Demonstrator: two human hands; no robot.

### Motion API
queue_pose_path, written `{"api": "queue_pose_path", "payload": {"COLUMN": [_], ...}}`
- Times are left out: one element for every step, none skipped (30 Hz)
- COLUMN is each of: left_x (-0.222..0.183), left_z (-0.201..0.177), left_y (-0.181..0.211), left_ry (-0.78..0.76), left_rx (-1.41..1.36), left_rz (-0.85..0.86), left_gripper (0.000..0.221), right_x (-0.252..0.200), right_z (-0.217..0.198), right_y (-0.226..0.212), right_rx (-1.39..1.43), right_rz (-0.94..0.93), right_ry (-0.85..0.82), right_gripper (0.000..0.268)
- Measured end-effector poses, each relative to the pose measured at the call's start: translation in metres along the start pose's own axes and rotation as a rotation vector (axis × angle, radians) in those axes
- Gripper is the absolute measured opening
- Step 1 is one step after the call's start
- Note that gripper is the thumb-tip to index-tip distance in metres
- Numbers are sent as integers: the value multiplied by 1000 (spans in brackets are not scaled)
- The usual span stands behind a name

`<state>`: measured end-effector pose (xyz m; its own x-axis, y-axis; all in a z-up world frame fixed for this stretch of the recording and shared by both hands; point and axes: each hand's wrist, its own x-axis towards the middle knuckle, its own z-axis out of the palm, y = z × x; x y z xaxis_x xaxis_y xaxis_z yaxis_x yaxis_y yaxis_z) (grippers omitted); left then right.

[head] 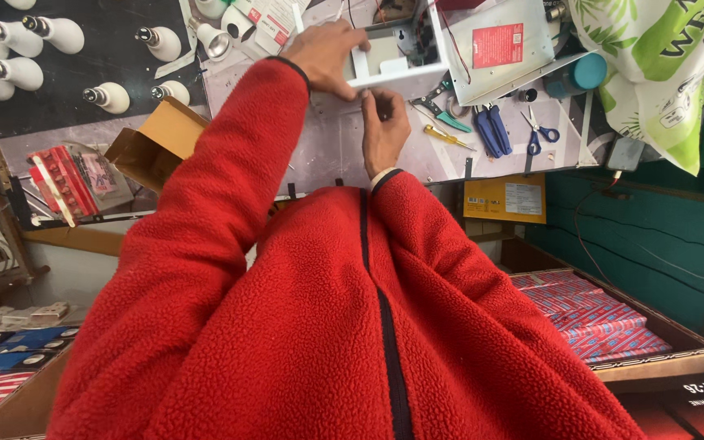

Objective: The person connects a battery and internal components into a white electronic housing, places the cover on the housing, and secures the cover by inserting and tightening screws.

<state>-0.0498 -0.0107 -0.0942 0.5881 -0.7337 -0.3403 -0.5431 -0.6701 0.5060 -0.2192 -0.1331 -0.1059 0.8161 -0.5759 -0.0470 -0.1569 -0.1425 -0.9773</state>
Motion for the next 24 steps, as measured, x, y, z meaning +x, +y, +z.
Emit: {"api": "queue_pose_path", "payload": {"left_x": [1,-2,-4,-7,-9,-11,-12,-11,-15,-18,-18,-17,-15,-16,-16,-16,-16,-15,-17,-20,-19,-17,-16,-15], "left_z": [13,22,32,41,49,57,64,62,61,60,61,61,63,63,63,62,62,61,60,60,60,61,61,60], "left_y": [-3,-4,-6,-8,-9,-11,-12,-9,-7,-6,-7,-9,-9,-10,-10,-10,-9,-8,-8,-11,-10,-10,-10,-12], "left_ry": [62,64,101,139,139,203,268,270,312,353,355,340,323,324,335,347,349,344,338,338,333,328,330,319], "left_rx": [81,78,101,124,120,149,178,175,192,210,209,217,222,218,220,222,222,229,238,240,239,239,242,248], "left_rz": [49,49,57,66,63,87,111,109,123,137,133,140,148,147,153,159,160,162,164,165,157,148,149,146], "left_gripper": [91,91,93,94,94,96,97,97,91,85,85,86,87,87,90,92,92,92,93,93,94,96,96,97], "right_x": [-3,-6,-9,-11,-12,-13,-12,-8,-8,-7,-7,-7,-7,-7,-6,-6,-2,2,4,3,5,7,8,9], "right_z": [-1,0,0,1,4,7,10,7,6,5,3,1,-3,-6,-9,-12,-16,-19,-21,-20,-23,-25,-25,-25], "right_y": [11,18,25,33,47,61,74,68,62,56,49,42,36,24,11,-2,-6,-11,-15,-12,-9,-6,-8,-10], "right_rx": [55,53,45,36,33,236,439,434,445,455,453,477,500,496,530,565,565,598,634,636,653,671,673,670], "right_rz": [50,49,107,165,166,338,508,508,594,681,681,729,778,779,831,883,880,937,994,993,1005,1016,1013,1026], "right_ry": [-5,-6,-1,5,1,14,29,27,30,33,30,13,0,-1,-24,-47,-47,-76,-105,-105,-134,-162,-163,-158], "right_gripper": [24,24,24,24,24,27,32,32,36,40,40,41,43,43,46,49,49,51,52,52,55,59,59,56]}}
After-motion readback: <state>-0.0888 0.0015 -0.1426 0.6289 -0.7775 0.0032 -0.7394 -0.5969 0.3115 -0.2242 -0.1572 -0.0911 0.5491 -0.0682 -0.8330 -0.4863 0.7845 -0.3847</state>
